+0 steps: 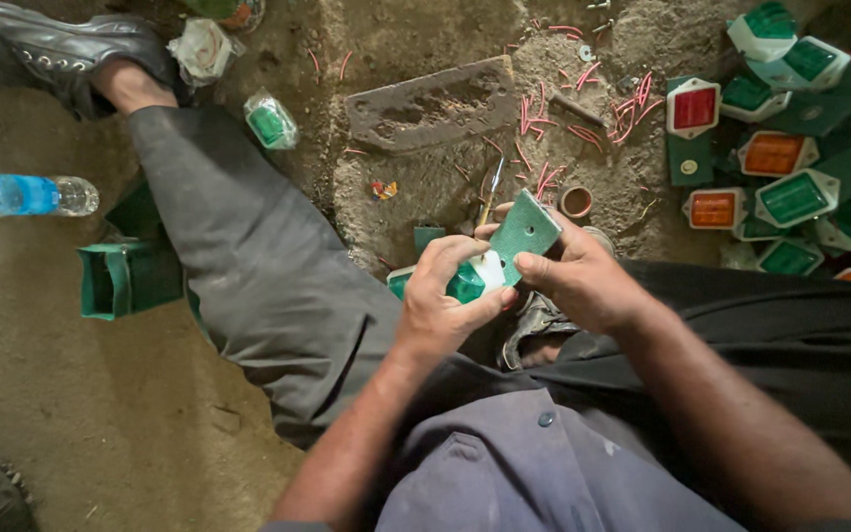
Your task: The person sits on the floor and uses a screwdriver to fasten small colored plastic components onto green metal plates. They repeatedly pick up plates, align the components, and tighten screws, then place the finished units aside.
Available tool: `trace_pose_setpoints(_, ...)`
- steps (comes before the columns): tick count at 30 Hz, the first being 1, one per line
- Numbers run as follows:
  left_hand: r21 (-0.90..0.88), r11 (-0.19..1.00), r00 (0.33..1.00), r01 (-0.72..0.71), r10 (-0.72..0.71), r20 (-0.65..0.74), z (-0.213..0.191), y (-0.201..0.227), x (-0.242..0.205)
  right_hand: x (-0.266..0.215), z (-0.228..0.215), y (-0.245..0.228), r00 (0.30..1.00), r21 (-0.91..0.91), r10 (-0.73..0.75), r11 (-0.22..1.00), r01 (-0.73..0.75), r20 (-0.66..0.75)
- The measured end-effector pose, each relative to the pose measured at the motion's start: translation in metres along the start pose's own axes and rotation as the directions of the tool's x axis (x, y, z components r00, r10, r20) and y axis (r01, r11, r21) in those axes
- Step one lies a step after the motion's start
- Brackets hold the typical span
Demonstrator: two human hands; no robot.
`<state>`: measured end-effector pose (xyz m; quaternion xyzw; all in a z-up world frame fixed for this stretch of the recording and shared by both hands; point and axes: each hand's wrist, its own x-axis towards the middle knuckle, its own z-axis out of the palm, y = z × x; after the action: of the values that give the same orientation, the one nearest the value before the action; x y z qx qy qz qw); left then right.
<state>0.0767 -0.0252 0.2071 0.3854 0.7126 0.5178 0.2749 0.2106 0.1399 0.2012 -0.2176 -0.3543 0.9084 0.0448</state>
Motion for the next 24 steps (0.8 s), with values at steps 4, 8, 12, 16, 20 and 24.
trace_pose_setpoints(4, 0.008, 1.0, 0.999, 0.006, -0.005, -0.052, 0.004, -0.001, -0.003, 0.002, 0.0, 0.003, 1.0, 0.054, 0.003, 0.999, -0.004, 0.024)
trace_pose_setpoints(8, 0.038, 0.999, 0.998, 0.023, -0.021, -0.062, 0.003, -0.001, -0.002, 0.003, 0.001, 0.008, 0.999, 0.088, -0.01, 0.996, 0.006, 0.038)
trace_pose_setpoints(12, 0.119, 0.988, 0.994, -0.098, 0.103, -0.035, 0.002, 0.002, -0.002, 0.001, 0.0, 0.011, 0.999, 0.07, -0.038, 0.997, 0.036, 0.033)
trace_pose_setpoints(16, 0.144, 0.989, 0.999, -0.034, 0.036, -0.009, 0.001, 0.006, 0.002, 0.003, 0.001, 0.012, 1.0, 0.101, -0.013, 0.995, 0.012, 0.007)
trace_pose_setpoints(20, 0.147, 0.988, 0.998, 0.052, -0.057, 0.033, -0.003, 0.004, 0.003, 0.005, 0.001, 0.014, 0.997, 0.135, 0.04, 0.99, -0.031, -0.06)
trace_pose_setpoints(24, 0.112, 0.991, 0.99, 0.072, -0.084, 0.114, -0.007, -0.008, 0.002, 0.006, -0.004, 0.021, 0.99, 0.088, 0.018, 0.996, -0.006, -0.136)
